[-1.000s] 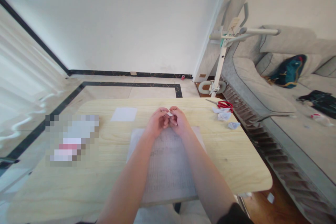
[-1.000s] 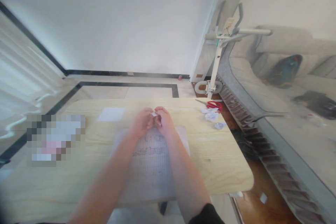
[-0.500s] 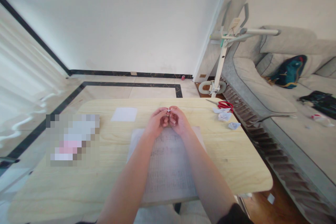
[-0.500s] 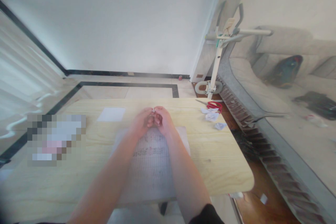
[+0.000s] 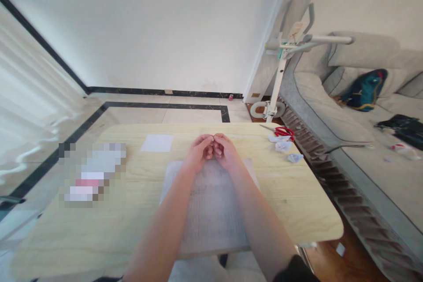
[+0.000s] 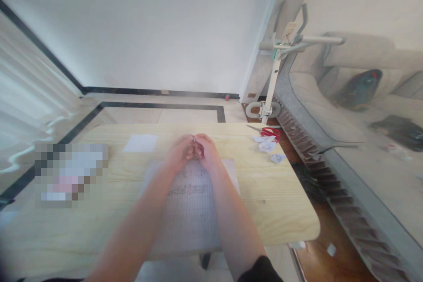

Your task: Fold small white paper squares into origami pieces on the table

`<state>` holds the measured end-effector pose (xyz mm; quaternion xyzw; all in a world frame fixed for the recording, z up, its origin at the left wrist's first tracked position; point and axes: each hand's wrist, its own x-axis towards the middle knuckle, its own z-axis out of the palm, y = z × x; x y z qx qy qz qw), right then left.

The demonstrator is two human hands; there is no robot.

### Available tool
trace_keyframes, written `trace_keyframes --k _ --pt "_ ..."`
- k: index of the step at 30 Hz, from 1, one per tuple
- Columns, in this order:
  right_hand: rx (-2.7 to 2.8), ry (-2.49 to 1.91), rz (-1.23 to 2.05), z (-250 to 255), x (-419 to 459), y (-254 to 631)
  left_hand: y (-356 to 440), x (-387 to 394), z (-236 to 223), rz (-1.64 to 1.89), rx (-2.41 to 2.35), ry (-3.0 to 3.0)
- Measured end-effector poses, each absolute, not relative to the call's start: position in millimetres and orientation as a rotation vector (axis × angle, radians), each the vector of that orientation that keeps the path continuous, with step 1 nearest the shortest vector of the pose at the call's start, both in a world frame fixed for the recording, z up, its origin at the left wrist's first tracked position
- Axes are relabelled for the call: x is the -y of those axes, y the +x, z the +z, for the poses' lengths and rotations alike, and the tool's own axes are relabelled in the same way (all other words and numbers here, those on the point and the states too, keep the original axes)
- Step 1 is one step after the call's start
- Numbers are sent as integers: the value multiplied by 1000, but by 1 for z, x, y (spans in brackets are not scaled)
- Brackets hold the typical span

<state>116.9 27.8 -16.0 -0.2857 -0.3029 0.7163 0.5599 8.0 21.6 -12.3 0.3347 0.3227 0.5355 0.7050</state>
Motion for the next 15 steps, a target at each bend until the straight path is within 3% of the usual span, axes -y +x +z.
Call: trace_keyframes --k 15 --pt "752 -746 1675 -15 -27 116 8 -22 -13 1188 -745 729"
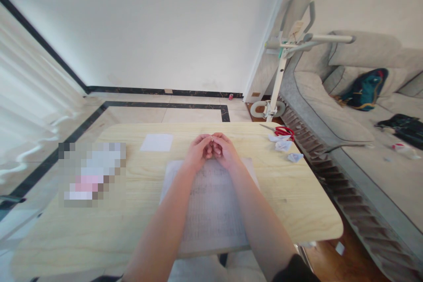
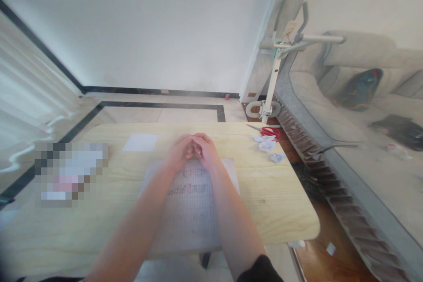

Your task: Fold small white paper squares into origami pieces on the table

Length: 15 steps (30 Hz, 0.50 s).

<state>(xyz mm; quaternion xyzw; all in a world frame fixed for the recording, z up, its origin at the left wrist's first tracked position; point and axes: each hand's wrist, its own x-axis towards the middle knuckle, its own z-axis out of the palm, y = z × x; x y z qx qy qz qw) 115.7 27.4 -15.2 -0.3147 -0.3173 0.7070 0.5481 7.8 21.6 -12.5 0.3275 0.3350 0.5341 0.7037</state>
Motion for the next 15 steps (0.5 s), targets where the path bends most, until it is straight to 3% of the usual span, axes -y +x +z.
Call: trace_keyframes --k 15 --pt "712 -697 1695 -21 -30 117 8 -22 -12 1211 -738 726"
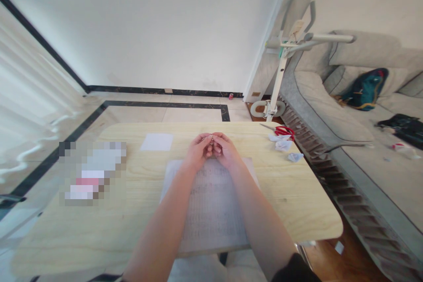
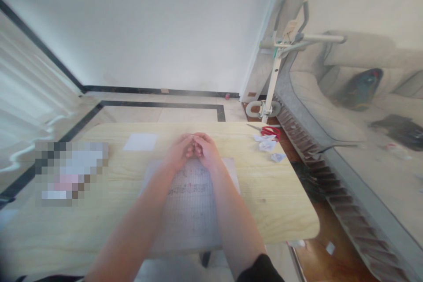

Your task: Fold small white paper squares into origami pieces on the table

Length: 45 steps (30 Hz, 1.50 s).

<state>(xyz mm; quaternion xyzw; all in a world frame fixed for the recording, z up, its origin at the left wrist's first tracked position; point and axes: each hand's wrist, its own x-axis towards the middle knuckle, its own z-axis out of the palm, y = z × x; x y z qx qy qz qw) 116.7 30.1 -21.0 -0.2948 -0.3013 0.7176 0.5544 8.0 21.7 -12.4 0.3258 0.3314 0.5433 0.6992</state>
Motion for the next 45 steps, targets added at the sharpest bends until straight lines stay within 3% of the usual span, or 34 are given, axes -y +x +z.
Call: trace_keyframes --k 45 --pt "801 -662 1709 -13 -25 119 5 -23 -15 1198 -699 694"
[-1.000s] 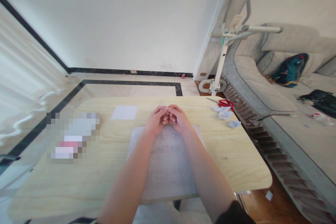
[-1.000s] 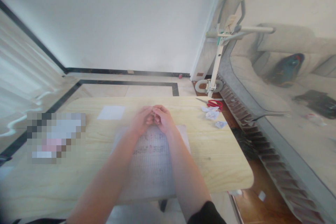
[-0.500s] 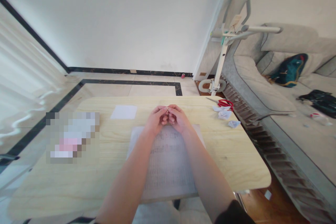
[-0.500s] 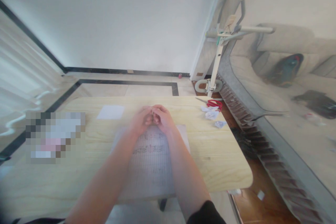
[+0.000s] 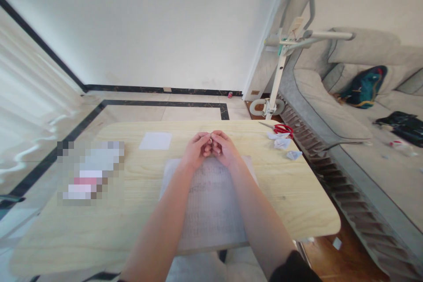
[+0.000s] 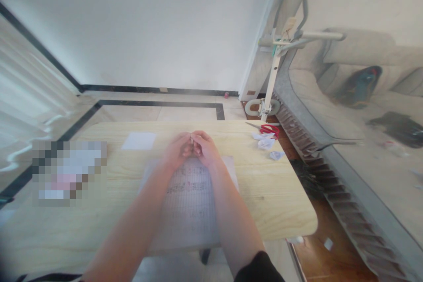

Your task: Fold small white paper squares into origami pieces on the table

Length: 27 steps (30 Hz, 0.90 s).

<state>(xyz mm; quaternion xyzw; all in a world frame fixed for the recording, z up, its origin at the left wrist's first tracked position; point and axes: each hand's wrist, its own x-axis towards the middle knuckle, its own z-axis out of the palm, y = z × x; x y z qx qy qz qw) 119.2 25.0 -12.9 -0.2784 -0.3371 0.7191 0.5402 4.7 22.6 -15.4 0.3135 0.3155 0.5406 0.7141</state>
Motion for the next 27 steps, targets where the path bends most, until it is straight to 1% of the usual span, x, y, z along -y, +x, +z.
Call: trace_keyframes --k 27 --pt "746 -676 1729 -13 -26 118 4 -24 -15 1186 -710 649"
